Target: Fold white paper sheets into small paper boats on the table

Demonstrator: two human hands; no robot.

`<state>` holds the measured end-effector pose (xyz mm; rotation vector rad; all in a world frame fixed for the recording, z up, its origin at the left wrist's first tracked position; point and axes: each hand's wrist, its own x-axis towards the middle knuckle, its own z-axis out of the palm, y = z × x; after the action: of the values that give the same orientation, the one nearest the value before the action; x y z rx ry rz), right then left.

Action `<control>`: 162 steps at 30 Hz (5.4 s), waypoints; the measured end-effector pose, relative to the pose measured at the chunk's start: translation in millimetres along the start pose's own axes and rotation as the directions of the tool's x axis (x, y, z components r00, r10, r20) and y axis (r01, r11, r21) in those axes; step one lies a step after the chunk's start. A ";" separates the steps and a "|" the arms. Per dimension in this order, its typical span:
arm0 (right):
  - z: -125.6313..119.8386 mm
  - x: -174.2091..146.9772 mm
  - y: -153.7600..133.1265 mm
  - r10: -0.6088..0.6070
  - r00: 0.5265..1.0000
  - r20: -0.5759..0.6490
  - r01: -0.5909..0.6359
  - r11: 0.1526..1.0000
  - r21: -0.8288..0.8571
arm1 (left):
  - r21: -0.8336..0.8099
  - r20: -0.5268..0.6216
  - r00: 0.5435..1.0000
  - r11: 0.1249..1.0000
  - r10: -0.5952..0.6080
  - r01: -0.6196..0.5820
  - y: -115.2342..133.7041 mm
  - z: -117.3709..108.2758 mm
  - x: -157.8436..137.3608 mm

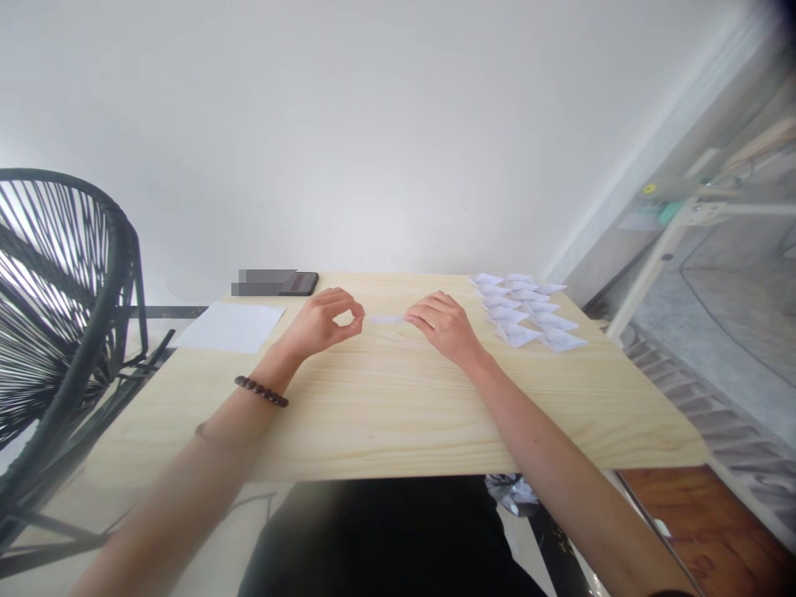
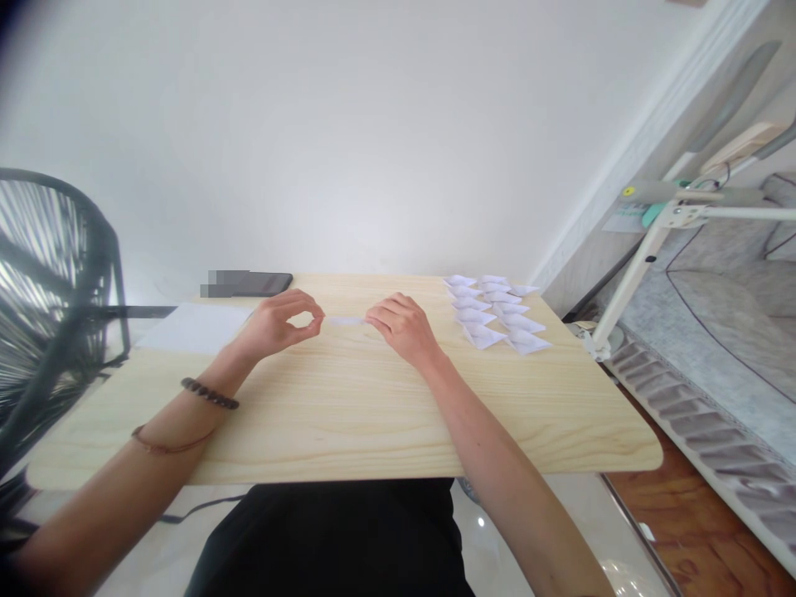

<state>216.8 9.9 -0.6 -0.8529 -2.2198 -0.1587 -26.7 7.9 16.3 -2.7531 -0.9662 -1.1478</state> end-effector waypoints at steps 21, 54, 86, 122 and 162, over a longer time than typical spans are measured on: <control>9.9 2.4 -14.1 -0.061 0.995 0.083 0.063 0.998 -0.018 | 0.004 0.108 0.994 1.000 0.016 -0.017 14.7 12.7 6.0; 22.5 -10.1 -2.1 0.226 0.948 0.226 -0.258 0.958 0.127 | 0.074 0.344 0.929 0.991 -0.134 0.116 1.2 24.4 -3.8; 25.6 -6.6 -5.8 0.276 0.939 0.208 -0.331 0.888 0.318 | 0.147 0.271 0.957 0.987 -0.103 0.064 3.2 25.9 1.6; 29.0 -6.2 -7.3 0.334 0.942 0.036 -0.326 0.881 0.342 | -0.148 0.257 0.891 0.896 -0.374 0.418 6.1 23.9 0.2; 25.0 -3.9 -10.5 0.372 0.924 0.082 -0.364 0.798 0.480 | -0.151 0.257 0.929 0.938 -0.267 0.312 8.7 18.1 2.3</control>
<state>197.2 8.6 -19.8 -0.9621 -1.8970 0.5630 -9.1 6.3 6.5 -3.0257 -1.4034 -1.0074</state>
